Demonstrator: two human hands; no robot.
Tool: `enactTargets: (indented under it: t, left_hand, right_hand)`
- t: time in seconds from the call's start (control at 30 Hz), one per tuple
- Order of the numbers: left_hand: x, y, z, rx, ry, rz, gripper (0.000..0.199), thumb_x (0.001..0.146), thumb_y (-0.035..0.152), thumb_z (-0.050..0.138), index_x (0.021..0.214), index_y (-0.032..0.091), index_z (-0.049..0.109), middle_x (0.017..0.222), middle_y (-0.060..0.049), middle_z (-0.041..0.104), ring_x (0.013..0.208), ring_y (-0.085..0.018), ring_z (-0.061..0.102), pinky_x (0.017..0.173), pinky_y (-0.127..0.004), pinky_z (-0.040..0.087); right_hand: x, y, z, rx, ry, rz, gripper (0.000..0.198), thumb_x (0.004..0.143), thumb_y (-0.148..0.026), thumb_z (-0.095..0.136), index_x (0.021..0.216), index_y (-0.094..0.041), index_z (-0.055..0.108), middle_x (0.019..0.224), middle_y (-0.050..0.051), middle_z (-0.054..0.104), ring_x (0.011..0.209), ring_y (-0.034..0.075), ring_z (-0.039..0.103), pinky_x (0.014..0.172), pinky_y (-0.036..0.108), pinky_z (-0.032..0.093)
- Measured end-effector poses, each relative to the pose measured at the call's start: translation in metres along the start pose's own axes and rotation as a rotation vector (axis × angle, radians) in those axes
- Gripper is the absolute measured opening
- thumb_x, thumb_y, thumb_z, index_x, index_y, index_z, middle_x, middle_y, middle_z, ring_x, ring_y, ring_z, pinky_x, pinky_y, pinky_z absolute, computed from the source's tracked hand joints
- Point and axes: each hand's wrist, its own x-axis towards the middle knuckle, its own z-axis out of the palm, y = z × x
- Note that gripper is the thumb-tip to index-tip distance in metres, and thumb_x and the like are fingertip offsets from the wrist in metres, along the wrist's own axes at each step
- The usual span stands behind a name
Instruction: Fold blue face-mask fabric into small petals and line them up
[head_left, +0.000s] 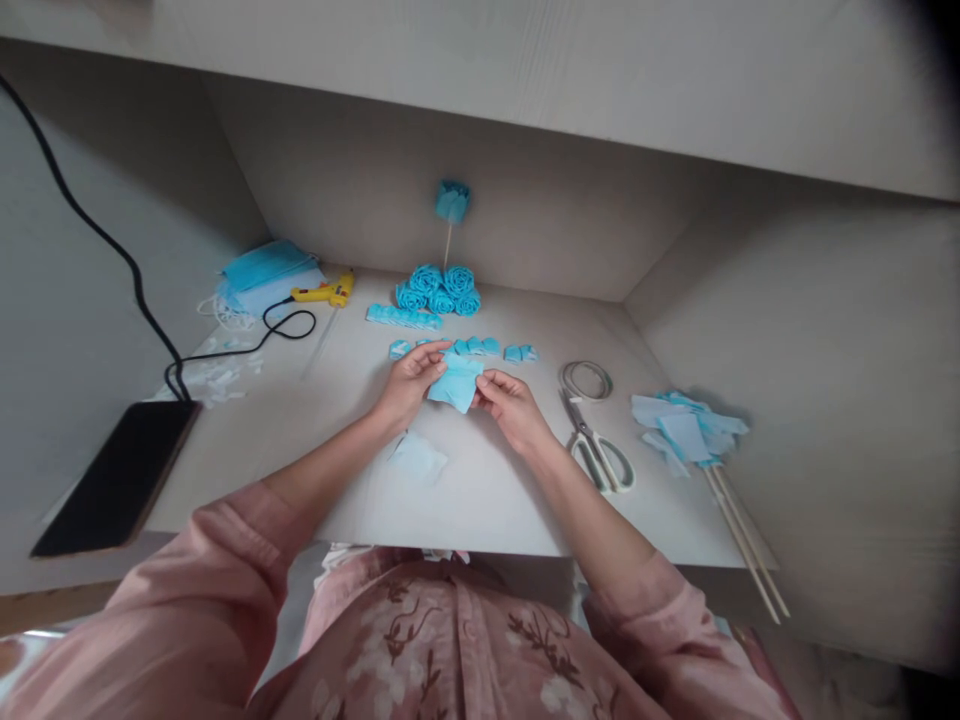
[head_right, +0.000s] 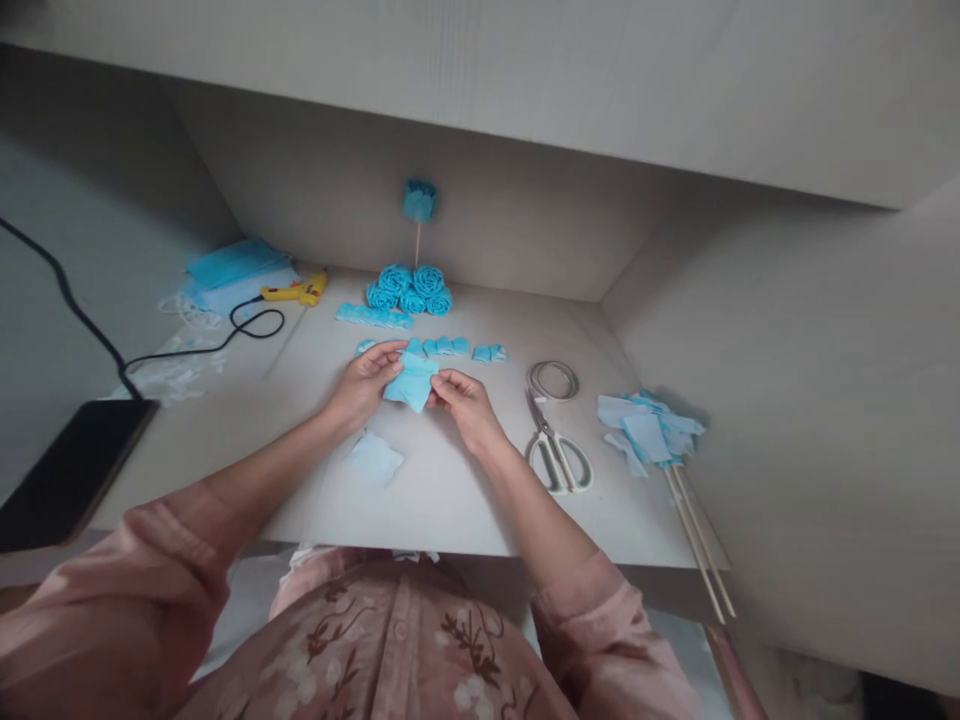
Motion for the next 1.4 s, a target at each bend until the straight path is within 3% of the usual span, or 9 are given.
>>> enactTargets:
  t: [0.2,0.33,0.47,0.7,0.83,0.97,1.03,1.2,1.4]
  left_hand:
    - [-0.003,0.008,0.0,0.176,0.083,0.139,0.038,0.081,0.032,0.066,0.117,0.019,0.063,0.112,-0.007,0.067,0.095,-0.016,0.062,0.086,-0.028,0.045]
    - [-0.012,0.014,0.008,0.249,-0.07,0.193,0.038,0.087,0.042,0.061,0.118,0.02,0.064,0.122,-0.01,0.067,0.118,-0.021,0.058,0.104,-0.036,0.038]
    - [-0.015,0.009,0.011,0.199,-0.265,0.129,0.054,0.081,0.05,0.069,0.127,0.022,0.061,0.135,-0.012,0.06,0.129,-0.026,0.051,0.108,-0.04,0.037]
    - [-0.012,-0.002,0.007,0.145,-0.185,-0.014,0.076,0.069,0.034,0.082,0.138,0.022,0.053,0.101,-0.006,0.068,0.094,-0.02,0.063,0.083,-0.03,0.048]
    - [-0.01,0.001,0.005,0.047,-0.066,-0.092,0.069,0.072,0.026,0.076,0.137,0.018,0.054,0.077,-0.001,0.063,0.074,-0.014,0.06,0.072,-0.025,0.047]
    - [-0.007,0.004,0.003,-0.057,-0.043,-0.124,0.065,0.072,0.018,0.07,0.135,0.017,0.056,0.084,-0.003,0.066,0.077,-0.015,0.062,0.077,-0.026,0.048]
    - [-0.006,0.005,0.002,-0.063,-0.037,-0.119,0.063,0.072,0.016,0.069,0.134,0.018,0.057,0.088,-0.003,0.066,0.08,-0.014,0.063,0.077,-0.025,0.048]
    - [-0.011,0.005,0.008,-0.04,-0.092,-0.12,0.063,0.071,0.018,0.071,0.133,0.017,0.057,0.09,-0.003,0.068,0.079,-0.013,0.062,0.073,-0.023,0.047]
    - [-0.014,0.006,0.013,-0.035,-0.119,-0.14,0.07,0.068,0.022,0.078,0.134,0.019,0.054,0.098,-0.004,0.068,0.085,-0.016,0.064,0.072,-0.027,0.052]
  right_hand:
    - [0.004,-0.003,-0.004,0.076,0.141,0.064,0.033,0.059,-0.042,0.085,0.07,-0.019,0.063,0.058,-0.004,0.06,0.055,0.01,0.056,0.056,0.023,0.047]
    - [0.005,-0.003,-0.005,0.094,0.149,0.056,0.03,0.062,-0.039,0.083,0.072,-0.019,0.063,0.059,-0.004,0.061,0.054,0.008,0.056,0.055,0.022,0.048]
    - [0.004,-0.004,-0.004,0.162,0.119,0.064,0.027,0.063,-0.035,0.084,0.074,-0.019,0.065,0.062,-0.003,0.065,0.056,0.008,0.059,0.057,0.021,0.051]
    - [0.002,-0.009,-0.004,0.221,-0.041,0.149,0.032,0.089,-0.042,0.057,0.104,-0.018,0.07,0.094,0.008,0.077,0.08,0.015,0.072,0.064,0.023,0.057]
    - [0.001,-0.014,-0.009,0.082,-0.024,0.005,0.032,0.088,-0.042,0.058,0.108,-0.02,0.069,0.095,0.007,0.076,0.077,0.017,0.071,0.058,0.024,0.054]
    - [0.002,-0.022,-0.017,-0.083,0.188,-0.25,0.028,0.082,-0.04,0.066,0.102,-0.022,0.072,0.089,0.005,0.073,0.076,0.014,0.064,0.058,0.022,0.049]
    - [0.003,-0.023,-0.02,-0.154,0.237,-0.261,0.03,0.08,-0.042,0.068,0.102,-0.022,0.072,0.094,0.005,0.072,0.083,0.016,0.063,0.063,0.024,0.05]
    - [0.005,-0.014,-0.014,-0.246,0.098,-0.112,0.038,0.072,-0.047,0.074,0.098,-0.02,0.07,0.089,0.004,0.068,0.079,0.016,0.059,0.065,0.027,0.047]
    - [0.004,-0.007,-0.008,-0.335,0.108,-0.214,0.026,0.069,-0.041,0.075,0.075,-0.019,0.063,0.063,-0.004,0.055,0.06,0.011,0.048,0.06,0.025,0.038]
